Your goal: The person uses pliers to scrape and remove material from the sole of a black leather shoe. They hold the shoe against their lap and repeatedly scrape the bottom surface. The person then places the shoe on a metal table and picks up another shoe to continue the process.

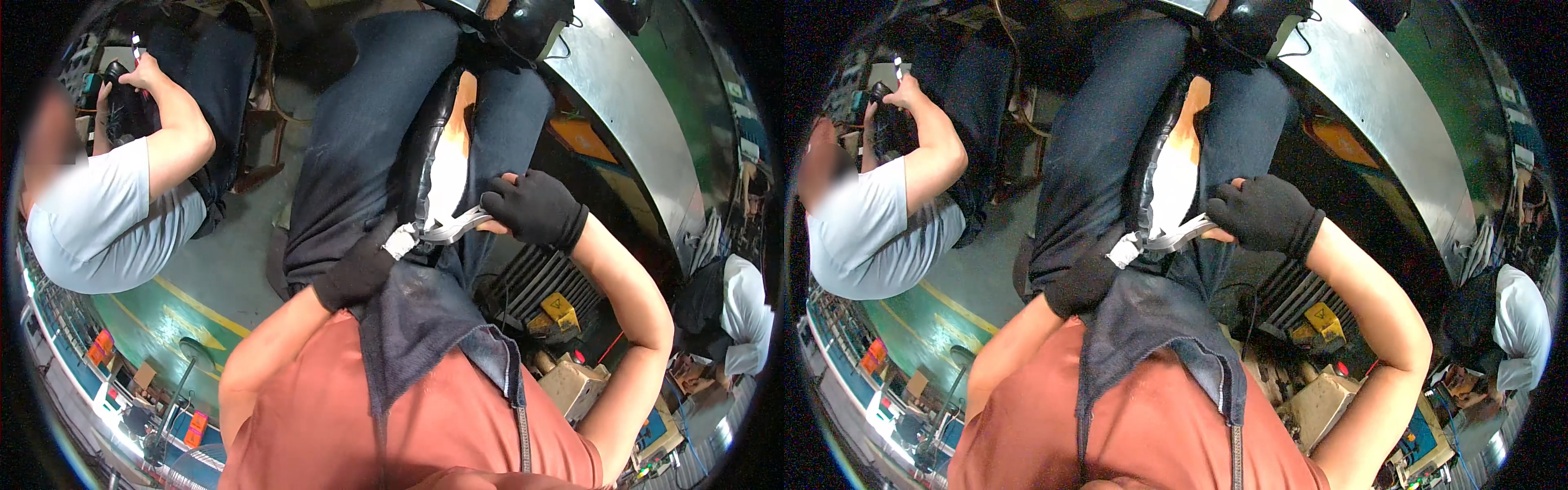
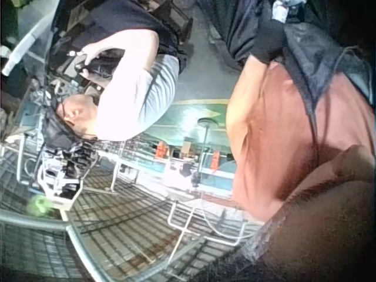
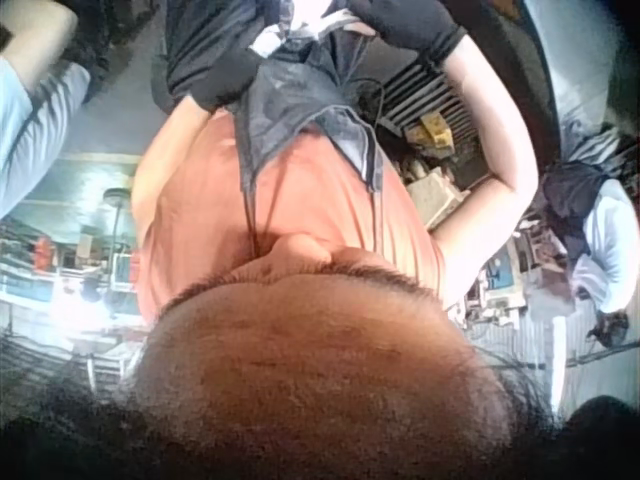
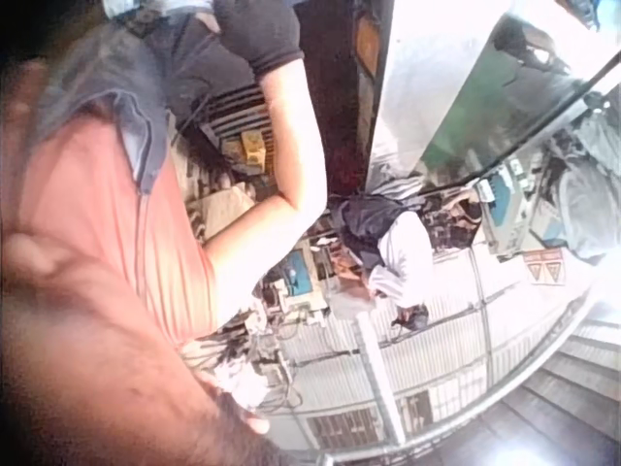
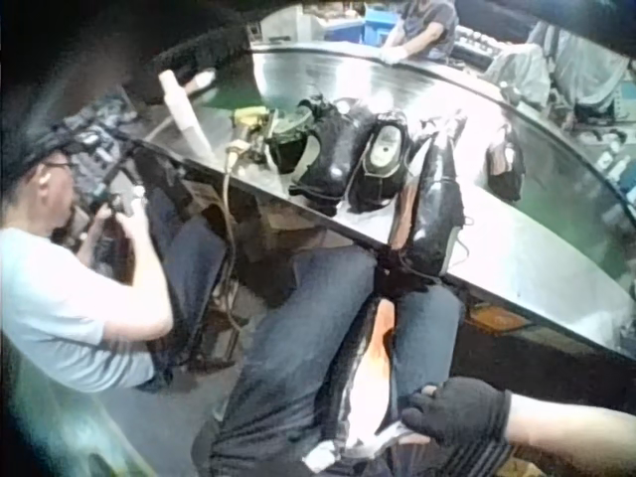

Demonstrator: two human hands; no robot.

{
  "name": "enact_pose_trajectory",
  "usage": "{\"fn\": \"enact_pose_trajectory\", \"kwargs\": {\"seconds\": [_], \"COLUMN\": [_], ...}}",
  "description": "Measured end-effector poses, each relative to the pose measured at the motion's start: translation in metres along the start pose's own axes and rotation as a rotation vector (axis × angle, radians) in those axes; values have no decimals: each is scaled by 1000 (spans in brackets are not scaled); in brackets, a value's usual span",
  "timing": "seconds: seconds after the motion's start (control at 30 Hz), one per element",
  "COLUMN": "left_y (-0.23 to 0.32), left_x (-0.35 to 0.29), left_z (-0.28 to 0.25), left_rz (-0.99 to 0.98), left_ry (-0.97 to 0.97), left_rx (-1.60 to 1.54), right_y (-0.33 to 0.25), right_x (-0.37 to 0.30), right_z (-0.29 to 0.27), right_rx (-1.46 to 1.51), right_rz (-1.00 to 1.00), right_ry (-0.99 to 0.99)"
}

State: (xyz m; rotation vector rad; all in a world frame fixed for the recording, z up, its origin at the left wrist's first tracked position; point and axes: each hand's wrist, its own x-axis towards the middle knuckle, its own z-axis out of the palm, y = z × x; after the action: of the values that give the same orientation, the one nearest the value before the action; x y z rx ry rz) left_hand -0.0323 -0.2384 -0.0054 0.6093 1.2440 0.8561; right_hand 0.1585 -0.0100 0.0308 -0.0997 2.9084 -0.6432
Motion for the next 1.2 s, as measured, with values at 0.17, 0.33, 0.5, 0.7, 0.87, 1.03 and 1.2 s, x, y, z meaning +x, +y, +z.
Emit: {"fn": "enact_pose_trajectory", "kwargs": {"seconds": [0.17, 0.33, 0.5, 0.7, 0.87, 1.03, 1.2], "left_y": [-26, -30, -67, -82, -97, -58, -55], "left_x": [11, 11, 19, 5, 0, -7, -13], "left_z": [22, 18, 30, 30, 27, 18, 6], "left_rz": [61, 118, 157, 91, 241, 96, 31], "left_ry": [313, 383, 479, 451, 429, 269, 75], "left_rx": [-28, 77, -3, -336, 52, -20, -114], "right_y": [10, 10, 5, -2, -5, -9, -9], "right_x": [6, 13, 2, 1, 1, -6, -13], "right_z": [16, 18, 32, 35, 34, 16, 9], "right_rx": [21, 15, -11, 10, -19, 6, 7], "right_rz": [2, -7, 19, 20, 29, 72, 76], "right_ry": [-26, 42, 71, 93, 77, 32, 32]}}
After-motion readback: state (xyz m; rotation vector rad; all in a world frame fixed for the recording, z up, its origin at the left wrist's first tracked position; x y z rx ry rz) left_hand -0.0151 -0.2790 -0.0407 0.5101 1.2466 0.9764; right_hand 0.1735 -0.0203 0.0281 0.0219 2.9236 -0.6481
